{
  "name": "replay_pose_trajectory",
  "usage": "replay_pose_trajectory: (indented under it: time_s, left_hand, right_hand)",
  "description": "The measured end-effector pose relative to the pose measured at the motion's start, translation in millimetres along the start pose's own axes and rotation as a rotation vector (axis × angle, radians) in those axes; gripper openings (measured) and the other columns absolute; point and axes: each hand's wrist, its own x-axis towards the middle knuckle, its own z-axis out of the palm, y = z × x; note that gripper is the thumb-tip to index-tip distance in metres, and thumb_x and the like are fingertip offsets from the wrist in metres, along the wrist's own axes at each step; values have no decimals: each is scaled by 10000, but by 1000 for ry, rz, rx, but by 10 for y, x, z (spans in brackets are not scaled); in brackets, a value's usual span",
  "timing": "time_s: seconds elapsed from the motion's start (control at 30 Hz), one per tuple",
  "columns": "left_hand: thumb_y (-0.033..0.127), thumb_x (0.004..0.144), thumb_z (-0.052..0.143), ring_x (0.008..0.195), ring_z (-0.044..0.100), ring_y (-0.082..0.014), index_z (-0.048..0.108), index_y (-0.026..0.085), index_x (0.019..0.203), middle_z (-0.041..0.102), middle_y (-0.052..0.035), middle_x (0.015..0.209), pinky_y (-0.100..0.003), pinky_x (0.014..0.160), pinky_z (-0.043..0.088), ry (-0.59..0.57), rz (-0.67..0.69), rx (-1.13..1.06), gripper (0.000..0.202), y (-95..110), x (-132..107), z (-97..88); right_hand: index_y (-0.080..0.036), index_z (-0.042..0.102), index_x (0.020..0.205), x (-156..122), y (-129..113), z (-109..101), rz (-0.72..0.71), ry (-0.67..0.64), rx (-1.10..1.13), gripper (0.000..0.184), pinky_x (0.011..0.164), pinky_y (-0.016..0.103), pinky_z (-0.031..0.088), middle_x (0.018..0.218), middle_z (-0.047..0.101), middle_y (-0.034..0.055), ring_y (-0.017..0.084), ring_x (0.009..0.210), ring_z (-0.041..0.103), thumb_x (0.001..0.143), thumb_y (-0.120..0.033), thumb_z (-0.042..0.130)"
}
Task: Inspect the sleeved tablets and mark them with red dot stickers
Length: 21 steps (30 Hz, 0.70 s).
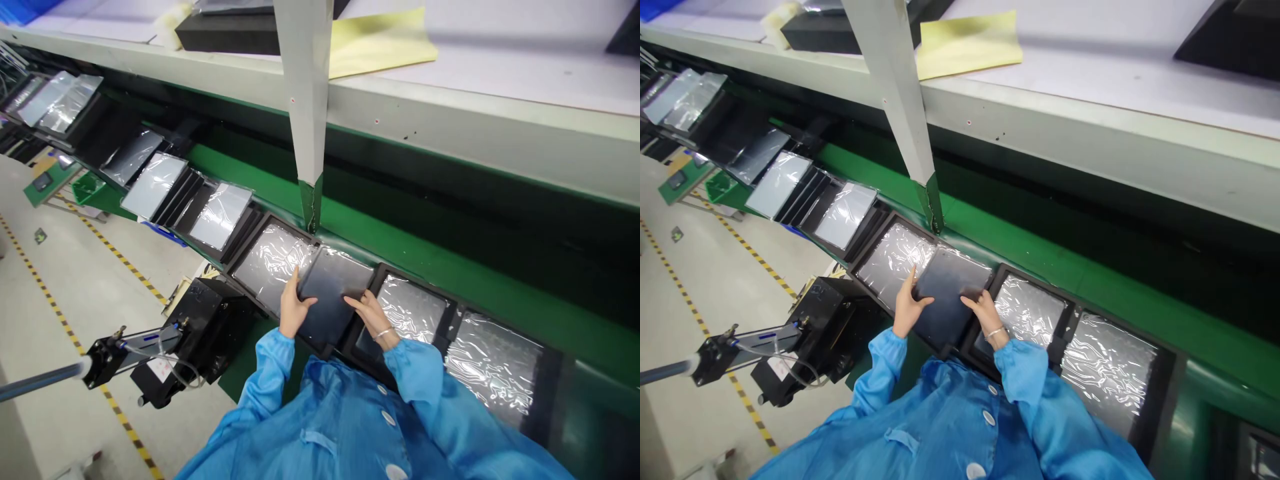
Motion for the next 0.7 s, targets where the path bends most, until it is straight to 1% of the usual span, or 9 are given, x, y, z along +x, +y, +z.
replay_pose_trajectory:
  time_s: [0.1, 0.17, 0.2, 0.27, 0.3, 0.37, 0.43, 0.53, 0.7]
  left_hand:
    - [141, 675, 873, 1187, 645, -316, 617, 207, 1340, 654, -115, 1220, -445, 1063, 500, -7, -36, 97, 715, -224, 274, -98]
    - [199, 638, 911, 1274, 579, -376, 671, 218, 1246, 599, -143, 1299, -523, 1095, 454, 12, -36, 144, 653, -343, 364, -163]
    - [247, 626, 927, 1350, 512, -410, 675, 226, 1233, 538, -160, 1385, -558, 1124, 413, 26, -33, 166, 657, -393, 399, -192]
    - [359, 620, 938, 1459, 380, -444, 632, 233, 1302, 405, -185, 1515, -595, 1171, 335, 44, -21, 197, 758, -476, 479, -236]
    - [403, 627, 931, 1467, 374, -438, 585, 230, 1364, 393, -195, 1521, -592, 1179, 325, 40, -14, 203, 832, -508, 532, -245]
    - [451, 643, 914, 1423, 448, -406, 490, 204, 1446, 474, -196, 1442, -560, 1177, 345, 15, -7, 204, 941, -554, 657, -237]
    - [470, 633, 913, 1357, 517, -385, 485, 173, 1421, 554, -172, 1335, -532, 1165, 373, 1, -10, 206, 944, -566, 777, -204]
    - [487, 592, 931, 1296, 559, -378, 511, 148, 1327, 583, -153, 1261, -505, 1124, 425, 16, -33, 219, 912, -508, 868, -177]
    - [552, 511, 953, 1118, 647, -378, 567, 175, 1144, 611, -111, 1113, -479, 969, 523, -28, -24, 231, 832, -239, 769, -326]
  right_hand:
    - [-167, 670, 1097, 195, 56, 141, -8, 32, -93, 322, 1004, 479, 561, 1160, 725, 77, 239, 1088, 695, 913, -417, 756]
    - [-153, 666, 1160, 299, 79, 204, -1, 57, -152, 308, 948, 463, 582, 1193, 693, 85, 229, 1062, 687, 982, -404, 680]
    - [-158, 659, 1188, 334, 87, 223, 4, 69, -176, 316, 932, 455, 588, 1210, 682, 86, 229, 1061, 682, 990, -405, 670]
    - [-168, 646, 1224, 368, 102, 241, 12, 91, -210, 330, 918, 446, 593, 1237, 665, 88, 230, 1064, 674, 991, -400, 669]
    - [-173, 644, 1229, 371, 109, 243, 15, 100, -220, 327, 914, 441, 595, 1244, 661, 88, 229, 1063, 672, 992, -397, 667]
    - [-177, 651, 1215, 354, 124, 243, 19, 110, -230, 310, 904, 429, 598, 1235, 663, 83, 224, 1049, 672, 995, -394, 663]
    - [-171, 665, 1172, 322, 137, 242, 24, 107, -228, 282, 896, 420, 598, 1192, 679, 74, 216, 1022, 679, 992, -388, 669]
    - [-154, 681, 1092, 271, 150, 238, 22, 103, -195, 251, 895, 418, 596, 1116, 701, 61, 207, 995, 690, 980, -379, 689]
    - [-146, 691, 976, 210, 139, 197, 6, 139, -80, 280, 891, 410, 593, 1018, 727, 40, 207, 953, 706, 935, -419, 738]
